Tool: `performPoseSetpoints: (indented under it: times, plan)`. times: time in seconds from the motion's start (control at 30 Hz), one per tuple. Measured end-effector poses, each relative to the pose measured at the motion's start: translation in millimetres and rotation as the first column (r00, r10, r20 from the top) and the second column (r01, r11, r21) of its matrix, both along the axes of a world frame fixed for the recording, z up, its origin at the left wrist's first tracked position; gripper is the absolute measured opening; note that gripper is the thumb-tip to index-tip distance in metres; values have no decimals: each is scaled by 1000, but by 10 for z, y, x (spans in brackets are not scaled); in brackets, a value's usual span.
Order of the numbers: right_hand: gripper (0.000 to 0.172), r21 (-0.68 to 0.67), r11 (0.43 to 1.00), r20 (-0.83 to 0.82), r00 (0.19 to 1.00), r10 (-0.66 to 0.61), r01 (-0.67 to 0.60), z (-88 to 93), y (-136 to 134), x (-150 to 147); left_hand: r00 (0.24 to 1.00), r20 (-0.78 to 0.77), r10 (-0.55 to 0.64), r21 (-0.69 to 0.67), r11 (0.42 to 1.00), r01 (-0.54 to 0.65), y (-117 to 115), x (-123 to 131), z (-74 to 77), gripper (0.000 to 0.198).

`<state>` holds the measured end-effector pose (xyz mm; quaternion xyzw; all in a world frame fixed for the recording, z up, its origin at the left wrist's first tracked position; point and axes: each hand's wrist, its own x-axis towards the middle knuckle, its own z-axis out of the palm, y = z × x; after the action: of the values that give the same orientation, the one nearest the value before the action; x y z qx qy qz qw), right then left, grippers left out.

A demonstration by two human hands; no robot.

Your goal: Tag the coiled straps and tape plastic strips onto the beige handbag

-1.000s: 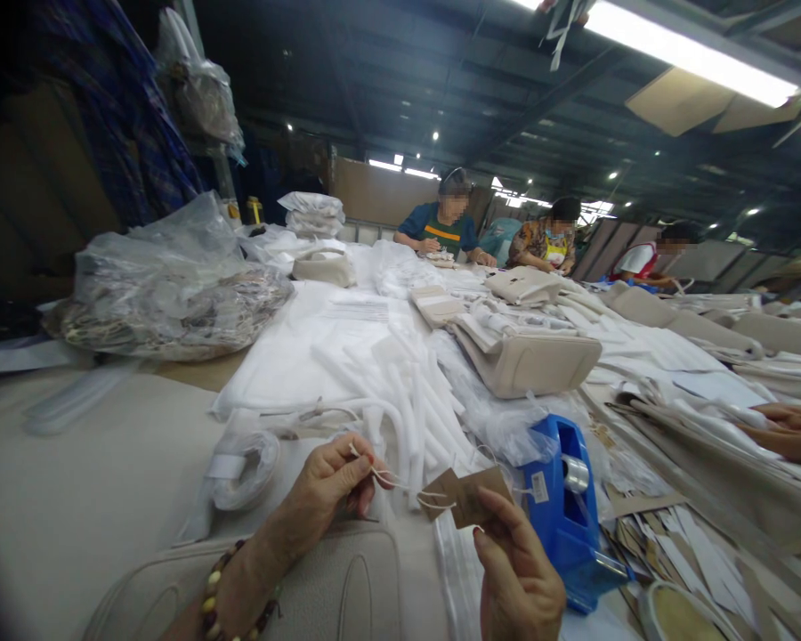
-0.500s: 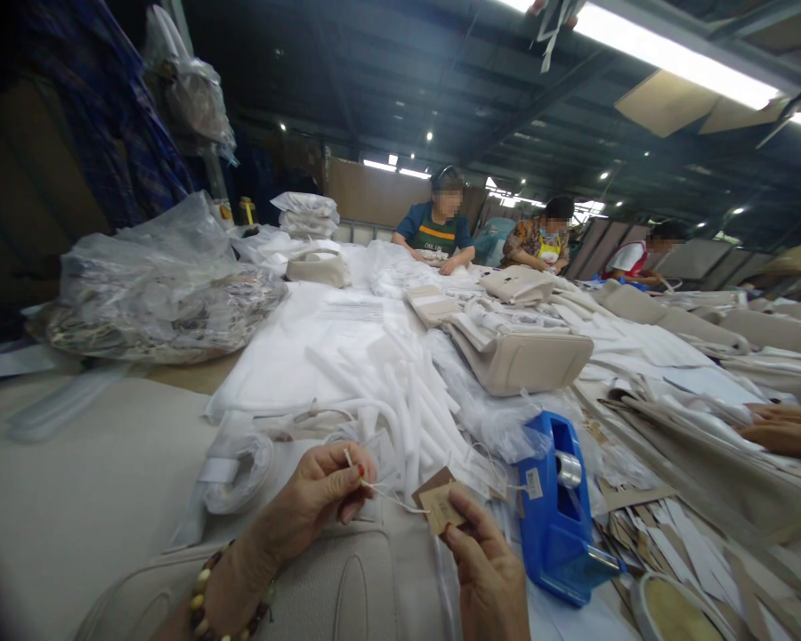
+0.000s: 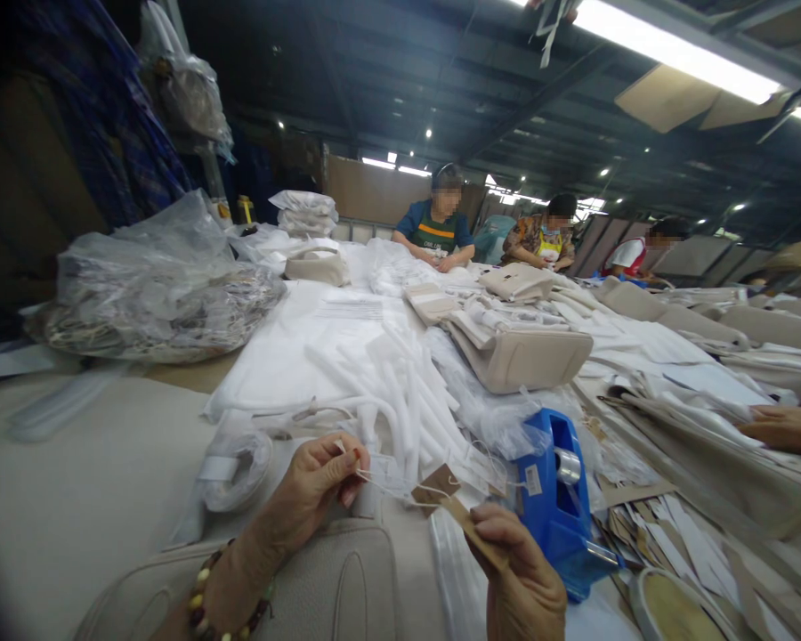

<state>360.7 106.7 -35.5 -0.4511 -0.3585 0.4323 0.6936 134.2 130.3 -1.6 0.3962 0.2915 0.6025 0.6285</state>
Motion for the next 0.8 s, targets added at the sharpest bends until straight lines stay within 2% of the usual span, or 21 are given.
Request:
performPoseSetpoints:
  times: [0.1, 0.23, 0.37, 0.5, 0.67, 0.8]
  plan:
    - [22, 66, 986, 122, 982, 143, -152, -102, -15, 159, 999, 45, 23, -10, 1000, -23, -12, -10, 28, 34]
    - [20, 85, 967, 141, 964, 226, -239, -90, -40, 162, 995, 98, -25, 0, 1000, 25, -30, -23, 49, 32]
    - [23, 84, 948, -25, 950, 310, -307, 94, -84, -145, 982, 120, -148, 46, 989, 143, -40, -34, 15, 30]
    - [35, 39, 930, -231, 903, 364, -365, 260, -140, -498, 971, 130, -201, 35, 980, 198, -46, -38, -8, 29]
    - [43, -43, 872, -374, 818, 438, -487, 289, -172, -709, 962, 152, -228, 37, 974, 225, -47, -37, 16, 27]
    - [49, -62, 845, -375, 797, 473, -531, 259, -166, -784, 956, 191, -221, 72, 975, 211, -38, -37, 26, 26]
